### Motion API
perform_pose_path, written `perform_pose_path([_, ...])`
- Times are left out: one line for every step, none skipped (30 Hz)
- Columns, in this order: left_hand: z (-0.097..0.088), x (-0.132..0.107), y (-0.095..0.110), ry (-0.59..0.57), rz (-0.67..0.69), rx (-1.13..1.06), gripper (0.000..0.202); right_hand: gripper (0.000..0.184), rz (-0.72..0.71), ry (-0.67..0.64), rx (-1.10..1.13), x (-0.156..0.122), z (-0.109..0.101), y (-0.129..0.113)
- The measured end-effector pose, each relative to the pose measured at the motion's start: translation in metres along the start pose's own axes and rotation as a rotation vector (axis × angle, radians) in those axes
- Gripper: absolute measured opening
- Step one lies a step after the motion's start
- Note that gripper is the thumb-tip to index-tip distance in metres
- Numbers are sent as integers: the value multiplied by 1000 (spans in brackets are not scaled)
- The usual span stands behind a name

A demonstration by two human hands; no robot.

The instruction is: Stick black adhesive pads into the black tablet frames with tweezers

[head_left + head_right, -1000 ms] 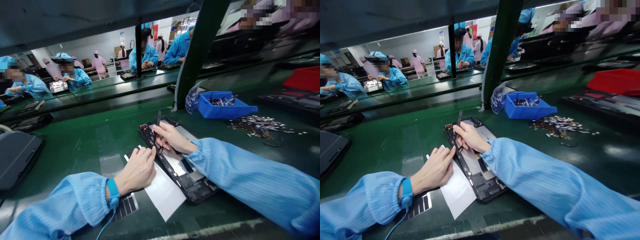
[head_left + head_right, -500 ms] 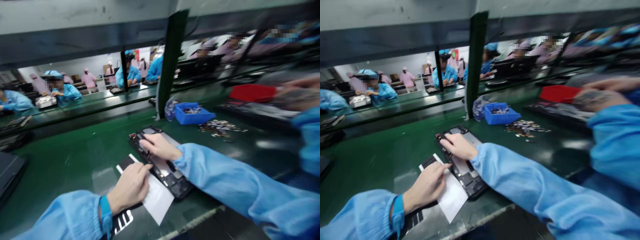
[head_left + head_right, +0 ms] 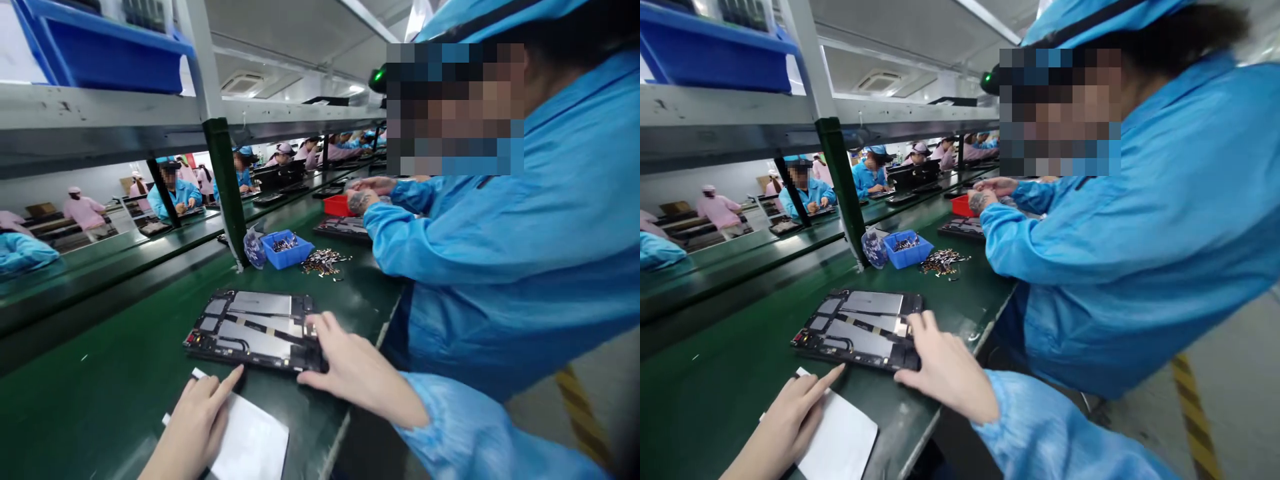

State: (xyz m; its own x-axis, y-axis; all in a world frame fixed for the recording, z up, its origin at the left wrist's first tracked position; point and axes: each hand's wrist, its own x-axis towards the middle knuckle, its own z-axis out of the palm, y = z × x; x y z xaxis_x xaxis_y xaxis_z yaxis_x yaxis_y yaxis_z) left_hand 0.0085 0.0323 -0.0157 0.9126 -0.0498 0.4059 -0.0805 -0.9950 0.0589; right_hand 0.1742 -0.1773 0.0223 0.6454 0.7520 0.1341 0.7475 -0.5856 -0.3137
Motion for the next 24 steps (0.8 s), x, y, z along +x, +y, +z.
perform_pose_path([0,0,2,-15,-17,1,44,62,76,14,-20,1,-1,7])
perform_pose_path([-1,1,4,-32,-39,3,43,65,100,13,-33,2,-2,13])
perform_pose_path([-1,1,5,-53,-63,4,42,64,83,-2,-42,4,-2,17])
perform_pose_path([-1,1,7,-76,-84,5,41,61,38,-25,-54,6,-1,19])
perform_pose_path([-1,1,9,-100,-104,5,41,56,-22,-50,-72,10,0,19])
perform_pose_path([-2,1,11,-124,-119,1,41,52,-80,-73,-94,15,1,17])
perform_pose_path([-3,1,13,-147,-131,-5,41,48,-124,-88,-121,22,3,13])
perform_pose_path([-4,2,16,-169,-142,-13,42,46,-158,-95,-145,30,6,8])
perform_pose_path([-5,2,18,-186,-152,-23,42,44,-192,-99,-161,40,8,0])
perform_pose_path([-6,3,19,-200,-163,-33,42,42,-232,-100,-168,51,12,-8])
perform_pose_path([-7,4,21,-210,-172,-43,42,41,-277,-95,-172,63,16,-17])
perform_pose_path([-8,5,22,-218,-182,-49,41,40,-322,-84,-177,76,21,-27])
perform_pose_path([-9,5,23,-225,-192,-52,41,40,-366,-71,-181,91,26,-38])
perform_pose_path([-9,5,24,-231,-199,-52,41,41,-406,-58,-182,106,33,-48])
perform_pose_path([-10,5,24,-236,-205,-50,40,42,-438,-45,-179,122,40,-58])
perform_pose_path([-10,5,25,-240,-208,-48,40,43,-462,-33,-174,138,47,-67])
perform_pose_path([-10,5,25,-242,-209,-45,40,44,-475,-25,-169,155,55,-76])
perform_pose_path([-10,5,26,-242,-210,-42,40,45,-483,-15,-162,173,62,-84])
perform_pose_path([-10,4,26,-240,-211,-40,40,45,-486,-4,-154,189,69,-92])
perform_pose_path([-10,4,26,-238,-211,-39,40,44,-484,7,-147,205,75,-99])
perform_pose_path([-9,4,26,-237,-211,-40,41,44,-481,16,-142,220,80,-105])
perform_pose_path([-9,3,27,-238,-210,-43,40,43,-477,24,-138,232,85,-111])
perform_pose_path([-9,3,27,-239,-209,-49,40,42,-472,32,-135,243,89,-116])
perform_pose_path([-9,3,27,-240,-209,-55,40,41,-467,40,-133,251,92,-120])
